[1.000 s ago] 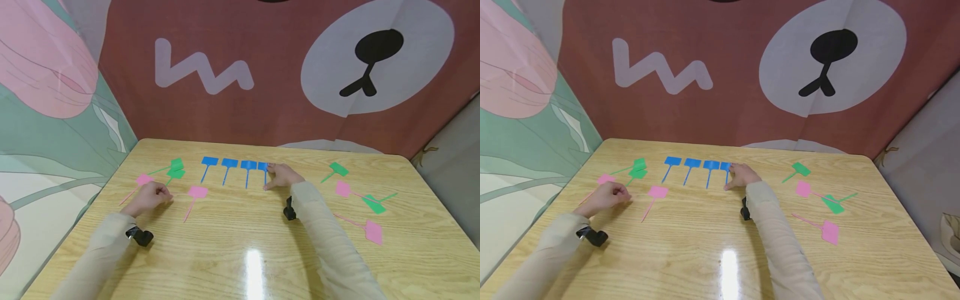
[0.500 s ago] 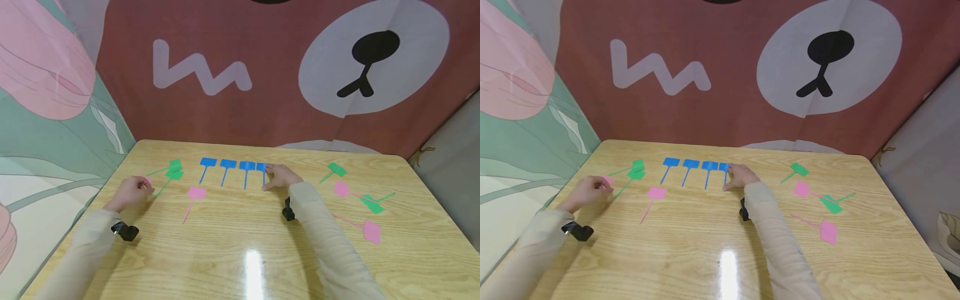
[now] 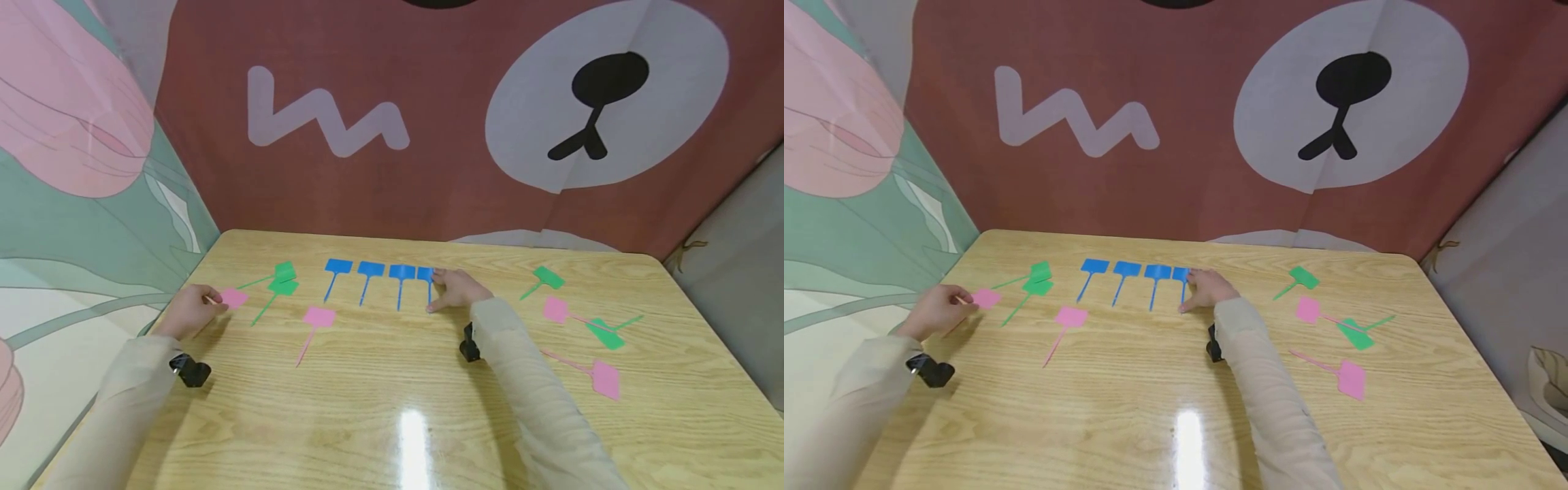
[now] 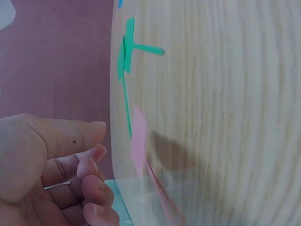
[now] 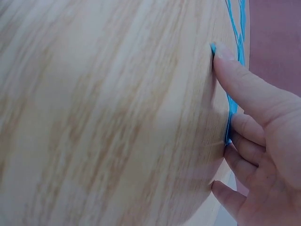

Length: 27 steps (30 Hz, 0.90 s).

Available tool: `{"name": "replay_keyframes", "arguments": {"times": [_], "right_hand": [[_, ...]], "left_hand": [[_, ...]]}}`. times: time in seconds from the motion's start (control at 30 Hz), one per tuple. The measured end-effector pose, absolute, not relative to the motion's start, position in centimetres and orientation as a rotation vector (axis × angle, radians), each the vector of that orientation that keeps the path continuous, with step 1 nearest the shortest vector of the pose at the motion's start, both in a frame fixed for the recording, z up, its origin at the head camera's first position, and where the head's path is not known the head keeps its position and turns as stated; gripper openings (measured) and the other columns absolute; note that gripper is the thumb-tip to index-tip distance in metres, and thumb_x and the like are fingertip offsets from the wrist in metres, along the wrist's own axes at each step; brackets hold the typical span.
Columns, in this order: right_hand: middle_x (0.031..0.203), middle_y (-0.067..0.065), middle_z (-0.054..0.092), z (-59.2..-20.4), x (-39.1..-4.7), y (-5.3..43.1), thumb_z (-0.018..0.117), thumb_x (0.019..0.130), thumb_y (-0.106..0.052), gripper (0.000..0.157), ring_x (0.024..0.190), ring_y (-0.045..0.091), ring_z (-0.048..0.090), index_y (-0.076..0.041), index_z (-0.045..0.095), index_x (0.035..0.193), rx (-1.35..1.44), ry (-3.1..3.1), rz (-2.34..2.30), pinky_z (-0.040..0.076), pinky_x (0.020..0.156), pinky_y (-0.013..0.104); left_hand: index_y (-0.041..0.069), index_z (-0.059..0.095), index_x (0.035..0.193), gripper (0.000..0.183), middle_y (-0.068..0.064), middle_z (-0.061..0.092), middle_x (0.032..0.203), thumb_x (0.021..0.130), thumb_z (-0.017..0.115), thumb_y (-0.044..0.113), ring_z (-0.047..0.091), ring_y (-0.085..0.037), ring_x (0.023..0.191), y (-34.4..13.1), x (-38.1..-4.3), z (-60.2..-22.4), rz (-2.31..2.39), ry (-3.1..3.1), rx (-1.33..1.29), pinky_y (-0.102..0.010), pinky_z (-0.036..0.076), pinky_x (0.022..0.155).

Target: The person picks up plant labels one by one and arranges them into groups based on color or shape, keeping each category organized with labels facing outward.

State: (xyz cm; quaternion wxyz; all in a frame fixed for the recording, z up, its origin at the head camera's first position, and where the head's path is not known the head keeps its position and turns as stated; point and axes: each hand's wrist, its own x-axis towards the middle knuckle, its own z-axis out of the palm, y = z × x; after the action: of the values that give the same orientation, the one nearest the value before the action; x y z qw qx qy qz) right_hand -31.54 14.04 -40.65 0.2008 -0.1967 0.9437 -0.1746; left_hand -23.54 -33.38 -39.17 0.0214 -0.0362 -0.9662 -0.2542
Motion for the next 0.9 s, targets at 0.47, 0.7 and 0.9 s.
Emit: {"name": "replay_keyframes", "arguments": {"times": [0.47,0.7,0.9], "right_hand": [[0.149,0.012,0.017,-40.8,-31.7,14.1,0.070,0.078,-0.038,0.084,0.135,0.034,0.012,-0.003,0.028,0.142,-0.533,2.643,-0.488,0.012,0.108,0.048],[0.147,0.015,0.023,-41.0,-31.7,14.2,0.071,0.077,-0.037,0.084,0.134,0.033,0.017,0.001,0.031,0.139,-0.607,2.673,-0.469,0.017,0.108,0.045],[0.148,0.013,0.022,-41.1,-31.7,14.2,0.071,0.077,-0.038,0.084,0.135,0.032,0.016,-0.002,0.030,0.141,-0.576,2.670,-0.465,0.016,0.108,0.045]], "left_hand": [[-0.011,0.058,0.082,0.025,-0.004,0.055,0.057,0.082,0.061,0.014,0.049,-0.016,0.055,-34.5,-24.0,-39.8,-0.797,-3.132,0.038,-0.029,0.040,0.050],[-0.004,0.058,0.072,0.023,-0.001,0.053,0.055,0.082,0.061,0.017,0.048,-0.016,0.054,-35.0,-24.4,-40.0,-0.721,-3.200,0.056,-0.029,0.039,0.049],[0.001,0.056,0.064,0.023,0.001,0.049,0.054,0.079,0.061,0.017,0.046,-0.016,0.052,-35.2,-24.6,-40.4,-0.682,-3.217,0.027,-0.028,0.037,0.048]]}}
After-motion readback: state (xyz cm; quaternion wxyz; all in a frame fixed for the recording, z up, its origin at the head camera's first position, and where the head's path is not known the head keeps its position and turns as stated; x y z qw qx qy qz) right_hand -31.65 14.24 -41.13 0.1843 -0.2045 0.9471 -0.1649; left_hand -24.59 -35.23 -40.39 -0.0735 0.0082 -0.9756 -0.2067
